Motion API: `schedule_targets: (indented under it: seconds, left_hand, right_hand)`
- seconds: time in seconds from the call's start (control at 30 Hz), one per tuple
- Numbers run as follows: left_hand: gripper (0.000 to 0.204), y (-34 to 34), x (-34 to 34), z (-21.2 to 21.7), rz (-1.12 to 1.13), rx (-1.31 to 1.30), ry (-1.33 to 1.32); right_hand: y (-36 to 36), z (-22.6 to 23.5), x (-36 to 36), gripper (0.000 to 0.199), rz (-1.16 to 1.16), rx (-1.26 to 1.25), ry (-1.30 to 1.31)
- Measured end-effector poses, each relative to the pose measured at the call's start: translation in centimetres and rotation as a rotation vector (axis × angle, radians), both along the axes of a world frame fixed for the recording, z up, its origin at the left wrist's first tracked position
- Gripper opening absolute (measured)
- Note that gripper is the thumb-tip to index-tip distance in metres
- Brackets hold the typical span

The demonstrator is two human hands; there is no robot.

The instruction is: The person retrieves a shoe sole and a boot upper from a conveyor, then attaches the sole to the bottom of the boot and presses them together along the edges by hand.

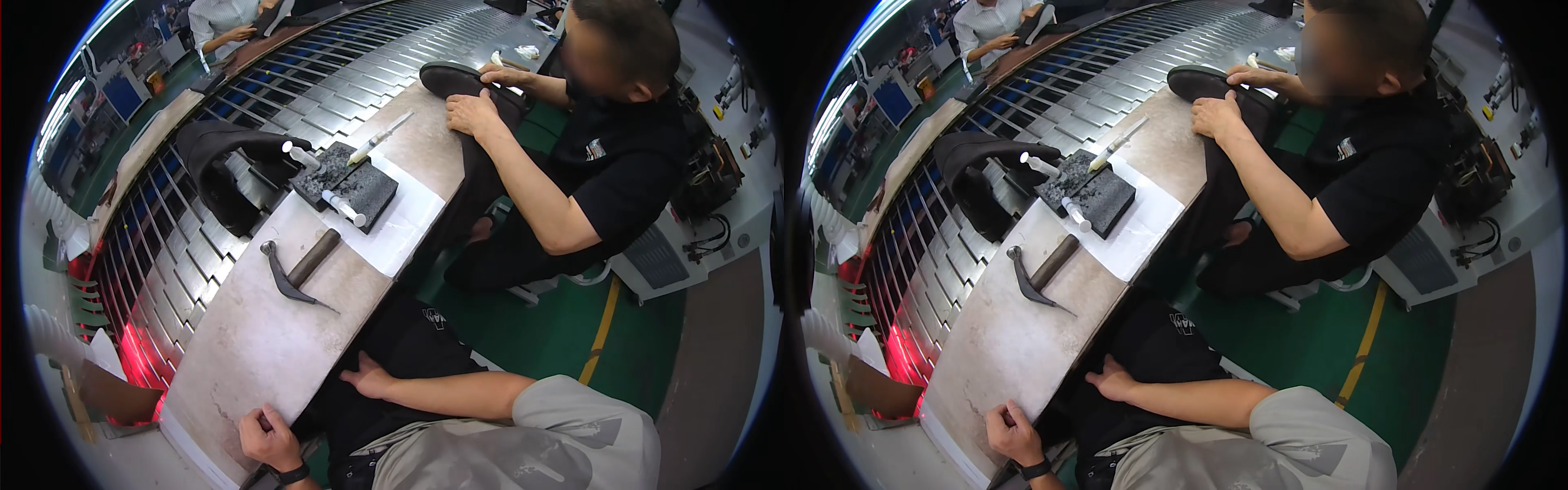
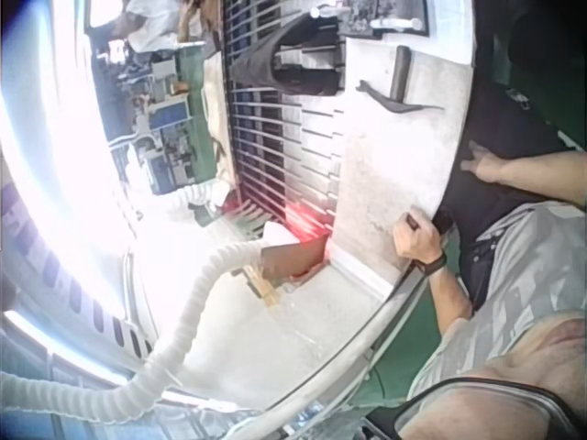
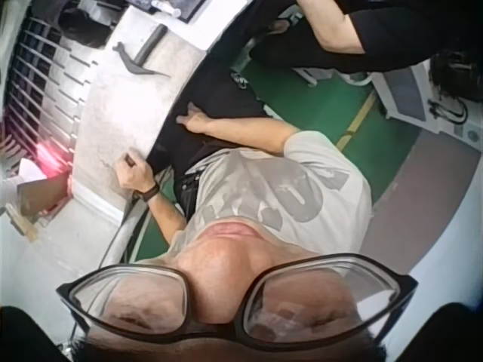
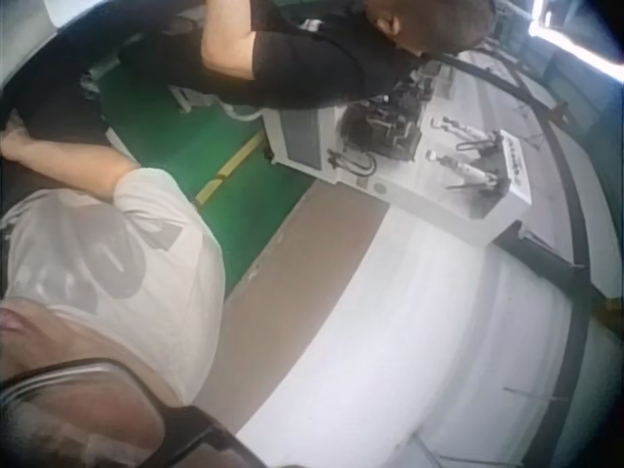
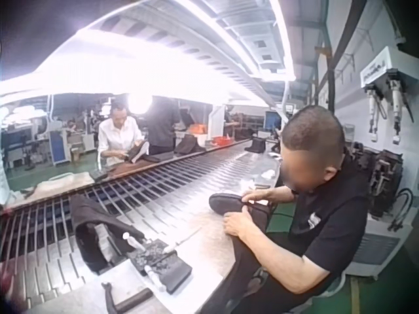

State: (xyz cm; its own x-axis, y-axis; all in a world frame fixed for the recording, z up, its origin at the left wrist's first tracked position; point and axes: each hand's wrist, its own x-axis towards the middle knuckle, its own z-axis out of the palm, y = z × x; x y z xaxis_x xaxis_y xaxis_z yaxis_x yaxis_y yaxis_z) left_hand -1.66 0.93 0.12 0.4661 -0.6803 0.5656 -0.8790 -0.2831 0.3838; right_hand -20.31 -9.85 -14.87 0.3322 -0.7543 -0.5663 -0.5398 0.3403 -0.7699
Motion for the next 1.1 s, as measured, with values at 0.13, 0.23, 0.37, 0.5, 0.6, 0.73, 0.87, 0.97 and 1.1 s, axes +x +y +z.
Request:
schedule_targets:
  seconds: [0.13, 0.23, 0.37, 0.5, 0.6, 0.73, 0.87, 0.97, 1.1]
  left_hand:
    - [0.016, 0.1, 0.0, 0.2, -0.005, 0.002, 0.002]
    - [0.016, 0.1, 0.0, 0.3, 0.006, 0.008, 0.015]
    - [0.016, 0.2, 0.0, 0.3, -0.001, 0.005, 0.02]
    - [0.015, 0.3, 0.1, 0.3, 0.009, 0.001, 0.019]
    - [0.015, 0.5, 0.1, 0.4, -0.009, 0.006, 0.01]
    - [0.017, 0.6, 0.2, 0.7, -0.006, 0.05, -0.004]
    - [0.016, 0.6, 0.1, 0.8, -0.002, 0.059, -0.001]
    - [0.015, 0.4, 0.0, 0.7, 0.016, 0.023, 0.008]
    - [0.014, 0.5, 0.1, 0.9, 0.074, 0.001, 0.001]
  right_hand:
    - [0.1, -0.2, 0.0, 0.102, 0.03, 0.012, 0.011]
    - [0.0, 0.1, -0.1, 0.102, 0.022, 0.026, 0.014]
    - [0.2, 0.4, 0.0, 0.1, -0.09, -0.044, 0.024]
    - [0.0, 0.6, -0.3, 0.102, 0.072, 0.055, 0.006]
    - [-0.1, 0.7, -0.3, 0.106, 0.028, 0.085, -0.012]
    - [-0.3, 1.0, -0.3, 0.111, 0.057, 0.104, -0.016]
    - [0.1, 0.8, -0.3, 0.112, 0.019, 0.128, -0.05]
    - [0.3, 0.1, -0.2, 0.106, -0.012, 0.047, -0.004]
    - [0.6, -0.6, -0.2, 0.107, 0.046, 0.058, -0.035]
